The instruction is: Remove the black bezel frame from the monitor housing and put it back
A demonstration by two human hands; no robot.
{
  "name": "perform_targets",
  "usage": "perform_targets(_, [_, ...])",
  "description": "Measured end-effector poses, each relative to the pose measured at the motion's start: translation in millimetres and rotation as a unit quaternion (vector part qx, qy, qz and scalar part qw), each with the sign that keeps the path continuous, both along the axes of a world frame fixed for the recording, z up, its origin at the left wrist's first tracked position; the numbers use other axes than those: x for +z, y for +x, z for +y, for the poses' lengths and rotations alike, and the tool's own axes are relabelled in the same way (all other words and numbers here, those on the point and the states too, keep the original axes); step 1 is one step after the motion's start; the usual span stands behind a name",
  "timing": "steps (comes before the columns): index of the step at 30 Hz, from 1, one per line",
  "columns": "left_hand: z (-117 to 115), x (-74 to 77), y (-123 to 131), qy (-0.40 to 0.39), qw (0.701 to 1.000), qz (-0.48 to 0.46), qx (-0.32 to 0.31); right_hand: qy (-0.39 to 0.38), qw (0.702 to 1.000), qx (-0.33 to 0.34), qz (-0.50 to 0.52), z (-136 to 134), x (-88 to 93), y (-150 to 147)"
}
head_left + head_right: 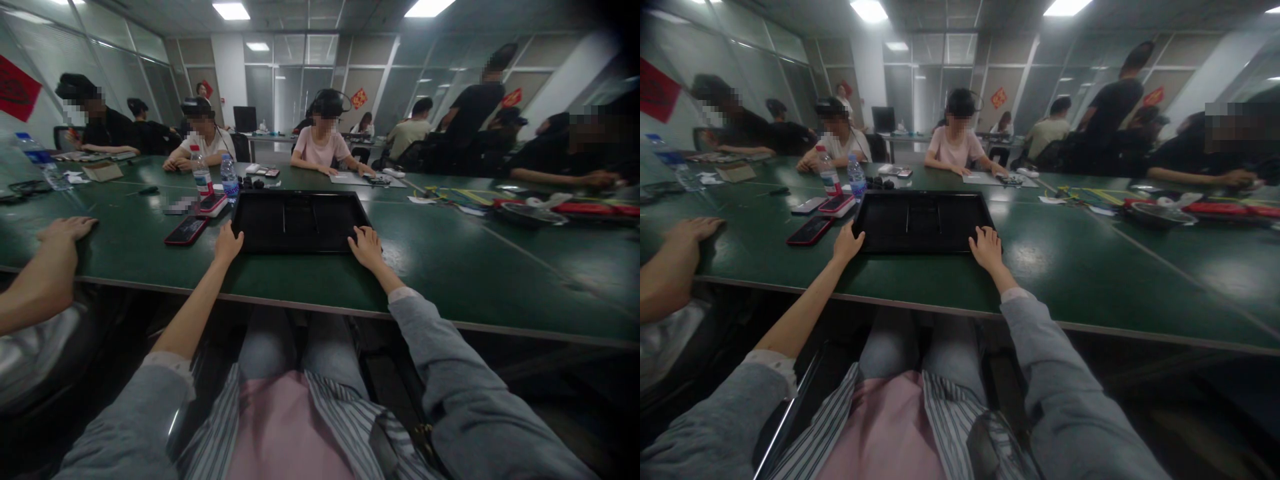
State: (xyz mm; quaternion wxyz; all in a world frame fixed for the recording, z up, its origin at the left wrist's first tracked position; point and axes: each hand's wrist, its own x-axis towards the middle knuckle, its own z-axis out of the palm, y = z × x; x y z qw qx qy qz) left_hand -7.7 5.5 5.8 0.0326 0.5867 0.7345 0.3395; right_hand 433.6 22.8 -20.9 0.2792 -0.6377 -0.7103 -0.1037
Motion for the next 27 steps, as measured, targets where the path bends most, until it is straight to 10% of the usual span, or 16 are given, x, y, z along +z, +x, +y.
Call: perform_targets(27, [8.7, -6.3, -7.0, 0.008, 0.999, -0.033, 0.002, 0.005, 1.000, 0.000, -0.006, 4.0, -3.4, 4.9])
